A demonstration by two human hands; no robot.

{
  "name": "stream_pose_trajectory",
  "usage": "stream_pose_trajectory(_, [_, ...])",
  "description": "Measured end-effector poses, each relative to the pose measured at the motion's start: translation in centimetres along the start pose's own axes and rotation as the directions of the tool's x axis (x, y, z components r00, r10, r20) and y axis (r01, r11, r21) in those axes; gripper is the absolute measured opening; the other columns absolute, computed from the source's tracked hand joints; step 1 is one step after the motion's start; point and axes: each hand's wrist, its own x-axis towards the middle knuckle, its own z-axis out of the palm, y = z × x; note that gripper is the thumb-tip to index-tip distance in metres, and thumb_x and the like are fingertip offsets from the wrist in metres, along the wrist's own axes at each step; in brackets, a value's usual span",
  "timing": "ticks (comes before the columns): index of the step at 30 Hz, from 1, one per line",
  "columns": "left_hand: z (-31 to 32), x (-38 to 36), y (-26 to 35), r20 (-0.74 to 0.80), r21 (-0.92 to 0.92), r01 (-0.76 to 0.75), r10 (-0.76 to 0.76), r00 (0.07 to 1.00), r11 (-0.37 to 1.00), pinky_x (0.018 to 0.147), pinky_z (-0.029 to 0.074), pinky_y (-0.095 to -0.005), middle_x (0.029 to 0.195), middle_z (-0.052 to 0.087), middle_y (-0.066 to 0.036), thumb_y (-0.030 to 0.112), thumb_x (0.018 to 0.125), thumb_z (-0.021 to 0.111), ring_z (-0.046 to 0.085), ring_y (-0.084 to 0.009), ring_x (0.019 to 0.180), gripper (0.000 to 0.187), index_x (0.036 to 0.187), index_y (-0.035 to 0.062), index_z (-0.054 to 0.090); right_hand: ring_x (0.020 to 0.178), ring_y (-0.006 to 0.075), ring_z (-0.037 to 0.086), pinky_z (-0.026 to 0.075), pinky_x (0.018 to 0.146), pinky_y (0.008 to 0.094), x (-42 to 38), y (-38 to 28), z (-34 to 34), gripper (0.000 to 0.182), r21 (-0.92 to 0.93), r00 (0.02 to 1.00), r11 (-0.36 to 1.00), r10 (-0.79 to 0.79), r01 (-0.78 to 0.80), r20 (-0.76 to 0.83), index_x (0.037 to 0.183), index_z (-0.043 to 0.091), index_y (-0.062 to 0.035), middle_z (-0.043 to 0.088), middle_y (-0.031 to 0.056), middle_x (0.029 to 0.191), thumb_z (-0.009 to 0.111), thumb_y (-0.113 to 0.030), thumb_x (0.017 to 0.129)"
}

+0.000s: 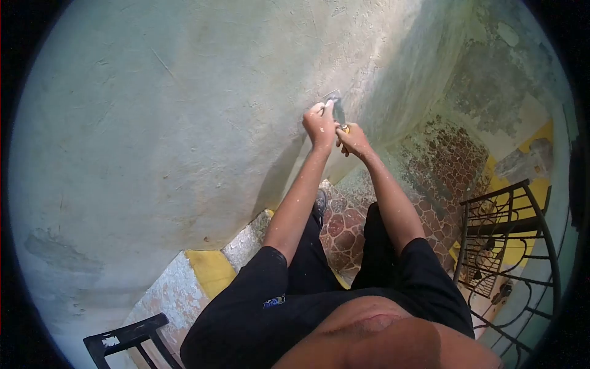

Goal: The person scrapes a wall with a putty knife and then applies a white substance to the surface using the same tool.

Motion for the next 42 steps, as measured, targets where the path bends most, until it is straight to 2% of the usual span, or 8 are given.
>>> stream_pose_trajectory(1, [-0.9,-1.0,0.3,0.004,-0.062,0.059,-0.059,0.998,0.996,0.049,0.052,-0.0322,0.062,0.057,-0.004,0.015,0.097,0.069,0.059,-0.0115,0.054,0.033,0.07,0.001,0.056,0.046,0.0173,0.062,0.051,0.041,0.0317,-0.9,0.2,-0.4,0.037,-0.096,0.998,0.995,0.011,-0.005,0.067,0.105,0.074,0.0006,0.066,0.0091,0.064,0.062,-0.034,0.097])
stream_pose_trajectory(8, [-3.2,-1.5,-0.4,0.104,-0.277,0.31,-0.292,0.951,0.909,0.073,0.062,-0.0425,0.098,0.071,-0.012,0.021,0.098,0.072,0.072,-0.0231,0.082,0.024,0.101,-0.0015,0.066,0.047,0.0172,0.063,0.05,0.04,0.0309,-5.6,-0.4,0.6,0.034,-0.13,0.986,0.99,0.075,-0.056,0.151,0.099,0.073,-0.0011,0.065,0.0083,0.062,0.065,-0.034,0.096])
stream_pose_trajectory(12, [-3.4,-1.4,-0.6,0.101,-0.238,0.269,-0.252,0.963,0.933,0.06,0.062,-0.0359,0.084,0.068,-0.007,0.015,0.098,0.071,0.07,-0.0185,0.069,0.018,0.088,0.0008,0.066,0.046,0.0154,0.062,0.049,0.04,0.0301,-7.9,-1.6,0.7,0.032,-0.046,0.988,0.997,0.065,-0.059,0.138,0.099,0.073,-0.0011,0.062,0.006,0.061,0.064,-0.032,0.097])
stream_pose_trajectory(23, [-4.0,-0.2,-1.8,-0.105,-0.287,0.277,-0.317,0.943,0.917,0.06,0.061,-0.0354,0.083,0.064,-0.006,0.02,0.1,0.069,0.064,-0.0164,0.069,0.024,0.102,-0.0044,0.068,0.045,0.0124,0.059,0.045,0.039,0.0292,-5.7,-1.0,3.4,0.039,-0.115,0.992,0.991,0.054,-0.067,-0.112,0.081,0.075,-0.0029,0.06,0.0038,0.058,0.071,-0.039,0.093])
stream_pose_trajectory(25, [-4.1,-0.5,-1.4,-0.066,-0.158,0.312,-0.325,0.943,0.937,0.078,0.061,-0.0432,0.11,0.069,-0.015,0.021,0.103,0.064,0.071,-0.0277,0.096,0.031,0.122,-0.0037,0.064,0.052,0.0199,0.067,0.051,0.048,0.0351,-5.7,-2.0,3.1,0.045,-0.264,0.986,0.961,0.035,-0.077,-0.162,0.079,0.075,-0.0001,0.068,0.0113,0.063,0.073,-0.043,0.091])
stream_pose_trajectory(28, [-4.0,-0.3,-1.3,-0.056,-0.233,0.301,-0.322,0.945,0.925,0.081,0.063,-0.0462,0.112,0.069,-0.018,0.022,0.103,0.064,0.071,-0.0307,0.098,0.035,0.121,-0.0073,0.063,0.066,0.0307,0.073,0.055,0.062,0.0422,-2.6,0.4,1.8,0.048,-0.528,0.947,0.846,-0.224,0.071,-0.231,0.082,0.074,0.0027,0.072,0.0202,0.072,0.073,-0.045,0.089])
stream_pose_trajectory(32, [-3.7,-0.2,-0.9,-0.059,-0.313,0.318,-0.352,0.934,0.895,0.081,0.065,-0.0465,0.113,0.067,-0.023,0.022,0.103,0.064,0.071,-0.0345,0.098,0.039,0.119,-0.0129,0.061,0.076,0.0394,0.073,0.055,0.072,0.0461,-1.6,-0.3,0.7,0.042,-0.532,0.975,0.846,-0.137,0.023,-0.176,0.085,0.072,0.0055,0.071,0.0261,0.078,0.072,-0.036,0.083])
stream_pose_trajectory(42, [-3.3,0.1,-1.9,-0.113,-0.215,0.28,-0.309,0.944,0.936,0.067,0.064,-0.0365,0.082,0.059,-0.008,0.02,0.105,0.061,0.059,-0.0154,0.068,0.028,0.098,-0.0076,0.064,0.089,0.0471,0.07,0.055,0.08,0.0503,-0.1,0.1,1.6,0.042,-0.601,0.979,0.794,-0.038,-0.091,-0.198,0.089,0.072,0.0075,0.07,0.0322,0.089,0.068,-0.033,0.081])
